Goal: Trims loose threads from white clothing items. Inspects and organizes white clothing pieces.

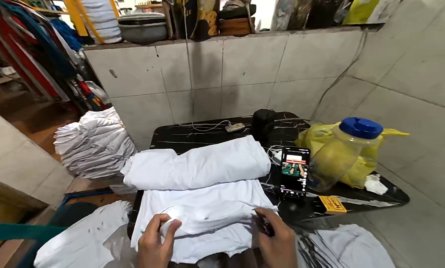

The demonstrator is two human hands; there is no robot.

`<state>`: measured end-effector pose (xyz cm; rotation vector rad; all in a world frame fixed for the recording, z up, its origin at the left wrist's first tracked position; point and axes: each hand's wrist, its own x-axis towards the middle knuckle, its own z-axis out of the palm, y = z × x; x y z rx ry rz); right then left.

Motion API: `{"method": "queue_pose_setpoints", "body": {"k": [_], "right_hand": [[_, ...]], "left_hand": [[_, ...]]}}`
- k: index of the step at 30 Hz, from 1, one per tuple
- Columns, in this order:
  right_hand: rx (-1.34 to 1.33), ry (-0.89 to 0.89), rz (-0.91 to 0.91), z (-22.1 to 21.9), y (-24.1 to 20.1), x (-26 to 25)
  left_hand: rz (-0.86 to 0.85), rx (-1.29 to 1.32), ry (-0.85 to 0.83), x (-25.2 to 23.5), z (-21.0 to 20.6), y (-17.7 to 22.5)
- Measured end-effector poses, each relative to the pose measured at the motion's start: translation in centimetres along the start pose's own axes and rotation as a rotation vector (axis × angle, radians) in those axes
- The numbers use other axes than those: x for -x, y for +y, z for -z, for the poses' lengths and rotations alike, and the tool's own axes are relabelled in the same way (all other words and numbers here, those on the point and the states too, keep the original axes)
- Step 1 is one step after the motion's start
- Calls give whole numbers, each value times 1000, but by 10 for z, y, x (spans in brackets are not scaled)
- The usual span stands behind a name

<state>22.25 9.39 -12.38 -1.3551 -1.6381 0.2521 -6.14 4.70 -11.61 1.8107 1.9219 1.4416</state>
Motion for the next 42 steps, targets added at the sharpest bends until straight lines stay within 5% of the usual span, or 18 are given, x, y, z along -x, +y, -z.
{"method": "queue_pose_setpoints", "body": {"k": [7,15,18,23,33,37,42], "right_hand": [[-47,-45,-22,-9,5,-13],[209,-43,19,-35,20,-19],[148,-67,-24,-30,20,-19],[148,-128,-39,-26,13,-16],[-117,-280,-254,-9,21,-6],[-254,-304,-281,-6,28,-5],[-119,-408,-200,-3,18,-6]], "left_hand": [[-84,-205,25,-13,44,-12],[-39,-475,-54,-27,15,-32],[-175,-335,-23,-28,4,-4],[-359,-9,-285,-20,-61,29],[-432,-112,-468,-39,-121,57],[-303,101,-501,-44,-118,42],[-50,458,-531,-48,-106,29]]}}
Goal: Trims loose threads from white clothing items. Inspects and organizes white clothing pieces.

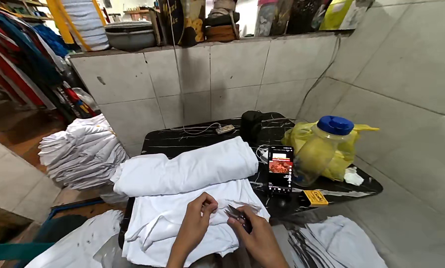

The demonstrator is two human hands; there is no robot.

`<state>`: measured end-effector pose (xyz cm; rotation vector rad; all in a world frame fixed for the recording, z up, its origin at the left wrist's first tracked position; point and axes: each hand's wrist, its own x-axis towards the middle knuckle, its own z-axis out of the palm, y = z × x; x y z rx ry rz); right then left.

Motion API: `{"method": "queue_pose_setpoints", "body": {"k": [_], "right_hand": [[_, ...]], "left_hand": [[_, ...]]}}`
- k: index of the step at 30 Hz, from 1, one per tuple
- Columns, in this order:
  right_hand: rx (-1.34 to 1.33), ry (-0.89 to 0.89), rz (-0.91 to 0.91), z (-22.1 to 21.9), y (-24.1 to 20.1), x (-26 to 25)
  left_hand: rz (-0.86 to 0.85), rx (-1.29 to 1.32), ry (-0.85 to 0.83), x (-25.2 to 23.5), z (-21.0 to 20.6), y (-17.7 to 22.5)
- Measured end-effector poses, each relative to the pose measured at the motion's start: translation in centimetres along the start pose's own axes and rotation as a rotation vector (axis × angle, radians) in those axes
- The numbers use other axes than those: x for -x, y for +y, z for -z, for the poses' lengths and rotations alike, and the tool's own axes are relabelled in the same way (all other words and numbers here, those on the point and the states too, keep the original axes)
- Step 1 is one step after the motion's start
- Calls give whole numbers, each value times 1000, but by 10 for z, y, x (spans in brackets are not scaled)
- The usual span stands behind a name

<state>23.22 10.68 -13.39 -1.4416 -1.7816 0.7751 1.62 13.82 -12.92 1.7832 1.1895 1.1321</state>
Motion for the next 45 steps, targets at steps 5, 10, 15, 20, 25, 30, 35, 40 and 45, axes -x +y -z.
{"method": "queue_pose_setpoints", "body": {"k": [5,10,15,20,25,30,35,40,45], "right_hand": [[112,-87,15,-13,-25,-4],[217,152,93,-24,-21,-6],[149,169,22,-9,-8,2],[121,229,53,0,-2,23],[-49,354,92,5,4,40],[-108,382,64,11,6,51],[-159,384,69,12,7,54],[-198,405,75,11,-4,53],[-280,371,18,3,-21,59]], "left_hand": [[-51,32,42,1,1,-2],[-177,17,105,16,10,9],[-22,-496,-290,56,17,34],[-77,-348,-175,77,-28,28],[-60,-18,-162,77,-61,34],[-132,-398,86,73,-62,27],[-80,84,75,62,-51,32],[49,574,14,49,-34,43],[76,640,105,51,-34,41]]}}
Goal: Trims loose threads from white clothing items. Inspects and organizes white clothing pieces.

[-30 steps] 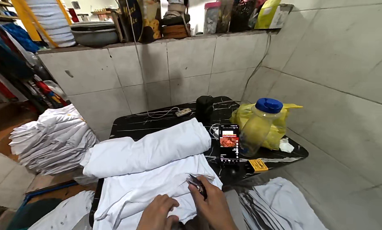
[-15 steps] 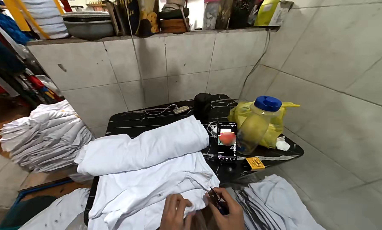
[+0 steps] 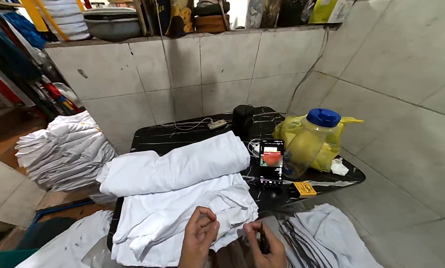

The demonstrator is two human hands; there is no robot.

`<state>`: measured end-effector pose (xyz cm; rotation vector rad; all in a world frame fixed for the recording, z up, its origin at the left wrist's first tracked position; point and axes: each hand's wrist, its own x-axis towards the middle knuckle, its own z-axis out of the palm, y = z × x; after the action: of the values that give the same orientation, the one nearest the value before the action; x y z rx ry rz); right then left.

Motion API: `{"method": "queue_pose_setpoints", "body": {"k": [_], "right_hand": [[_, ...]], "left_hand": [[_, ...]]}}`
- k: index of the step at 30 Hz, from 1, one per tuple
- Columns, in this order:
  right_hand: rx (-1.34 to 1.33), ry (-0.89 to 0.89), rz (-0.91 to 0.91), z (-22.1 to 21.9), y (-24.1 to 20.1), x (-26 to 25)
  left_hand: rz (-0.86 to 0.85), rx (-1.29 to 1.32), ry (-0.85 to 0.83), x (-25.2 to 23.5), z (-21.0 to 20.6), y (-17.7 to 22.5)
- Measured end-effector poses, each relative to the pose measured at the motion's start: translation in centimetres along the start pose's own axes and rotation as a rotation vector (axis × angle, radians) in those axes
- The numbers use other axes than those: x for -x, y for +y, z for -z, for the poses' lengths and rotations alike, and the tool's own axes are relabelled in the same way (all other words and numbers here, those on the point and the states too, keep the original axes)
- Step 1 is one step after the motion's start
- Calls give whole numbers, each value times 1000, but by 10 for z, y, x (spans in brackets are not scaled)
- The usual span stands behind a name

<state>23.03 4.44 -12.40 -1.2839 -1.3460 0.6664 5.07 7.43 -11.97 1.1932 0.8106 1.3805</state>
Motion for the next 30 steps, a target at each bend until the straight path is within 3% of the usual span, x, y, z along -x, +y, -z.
{"method": "queue_pose_setpoints", "body": {"k": [8,12,18,25,30], "right_hand": [[14,-200,-57,-13,-10,-4],[-14,-138,38,-13,-6,-1],[286,-42,112,-26,-14,-1],[487,-193,66,-33,-14,4],[100,-158,-23,-26,-2,-4]], "left_hand": [[-93,-157,32,5,-10,1],[-123,-224,-30,5,-3,3],[-120,-482,-61,6,-16,2],[1,-567,-40,16,-10,4],[-233,-920,-83,29,3,-14]]}}
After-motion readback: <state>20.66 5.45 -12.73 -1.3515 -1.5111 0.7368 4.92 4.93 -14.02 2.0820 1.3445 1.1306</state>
